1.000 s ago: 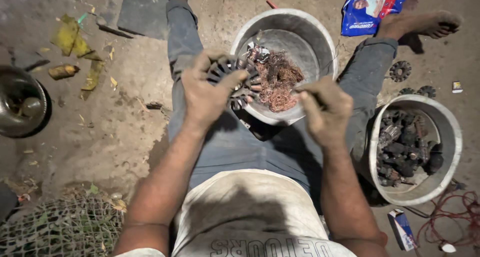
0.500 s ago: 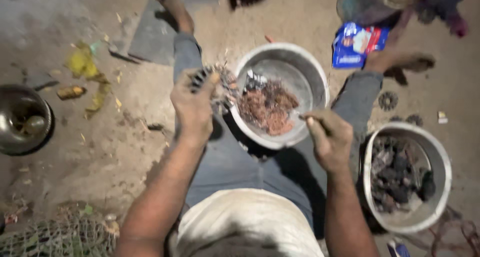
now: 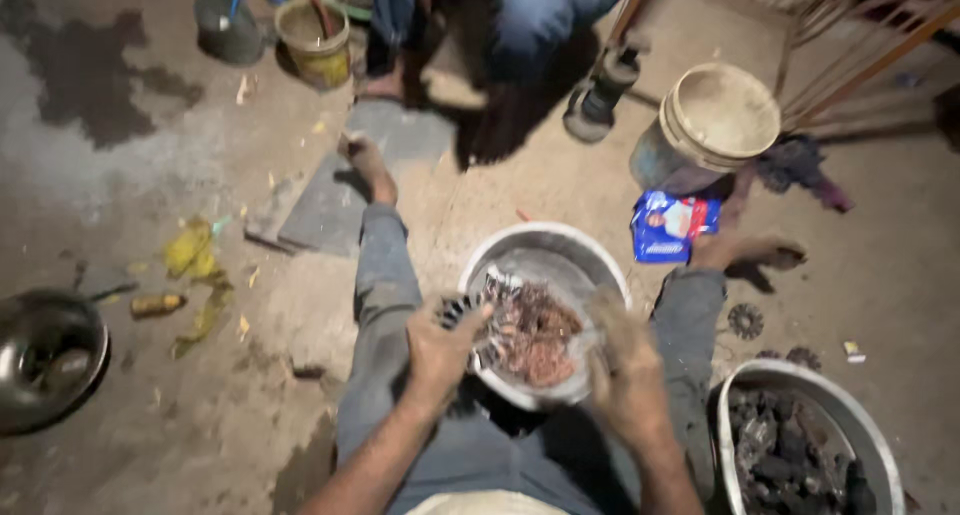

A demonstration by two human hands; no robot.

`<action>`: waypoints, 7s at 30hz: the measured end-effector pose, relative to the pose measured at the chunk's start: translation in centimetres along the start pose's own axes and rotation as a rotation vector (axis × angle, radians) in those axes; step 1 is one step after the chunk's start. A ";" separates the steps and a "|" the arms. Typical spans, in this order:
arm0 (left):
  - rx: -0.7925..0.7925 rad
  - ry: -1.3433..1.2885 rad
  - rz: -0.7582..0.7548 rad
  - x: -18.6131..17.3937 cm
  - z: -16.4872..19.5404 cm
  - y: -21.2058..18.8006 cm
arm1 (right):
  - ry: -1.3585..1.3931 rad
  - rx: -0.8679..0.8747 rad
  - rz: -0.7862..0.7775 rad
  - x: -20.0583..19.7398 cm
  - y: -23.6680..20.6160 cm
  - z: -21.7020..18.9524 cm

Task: The person sits on the ground and dismantles electric motor rotors by hand, pulling copper windings and metal laminations out of the housings. They place the extracted copper into a basin between their legs and drop the discarded motor parts into a second basin beside them.

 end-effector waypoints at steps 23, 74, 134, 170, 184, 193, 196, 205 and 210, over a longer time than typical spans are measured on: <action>-0.232 -0.321 -0.020 1.3 -2.9 0.6 | 0.244 0.399 -0.177 5.4 -3.7 0.3; 0.234 -0.131 -0.005 -0.7 -2.0 -0.7 | 0.204 0.271 -0.039 1.8 -4.9 0.0; 0.208 -0.032 -0.207 0.3 -0.1 -1.1 | 0.343 0.459 -0.058 3.6 -4.3 2.1; 0.004 -0.007 -0.065 -1.2 -6.2 -0.6 | -0.267 -0.232 0.070 3.1 -1.7 -4.1; 0.419 0.153 0.042 -4.0 -7.8 -2.6 | 0.254 0.338 -0.359 10.4 -9.3 2.3; 0.501 0.200 0.004 -5.5 -6.9 -2.3 | 0.312 0.420 -0.425 11.6 -10.0 1.2; 0.306 0.318 -0.038 -5.3 -6.2 -1.9 | 0.130 0.391 -0.404 11.2 -9.0 -0.2; 0.121 0.384 -0.129 -3.6 -3.0 -4.3 | 0.165 0.405 -0.302 8.3 -8.0 -3.0; 0.083 0.237 -0.122 -1.6 -3.1 -6.7 | 0.180 0.298 -0.190 5.4 -8.3 -2.6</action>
Point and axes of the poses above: each hand's wrist, its own y-axis towards the middle knuckle, its own x-axis out of the palm, z = x × y, the point moved 1 cm from there along y, towards the middle knuckle, and after that the axes turned 10 degrees about z, right-handed, at the moved point
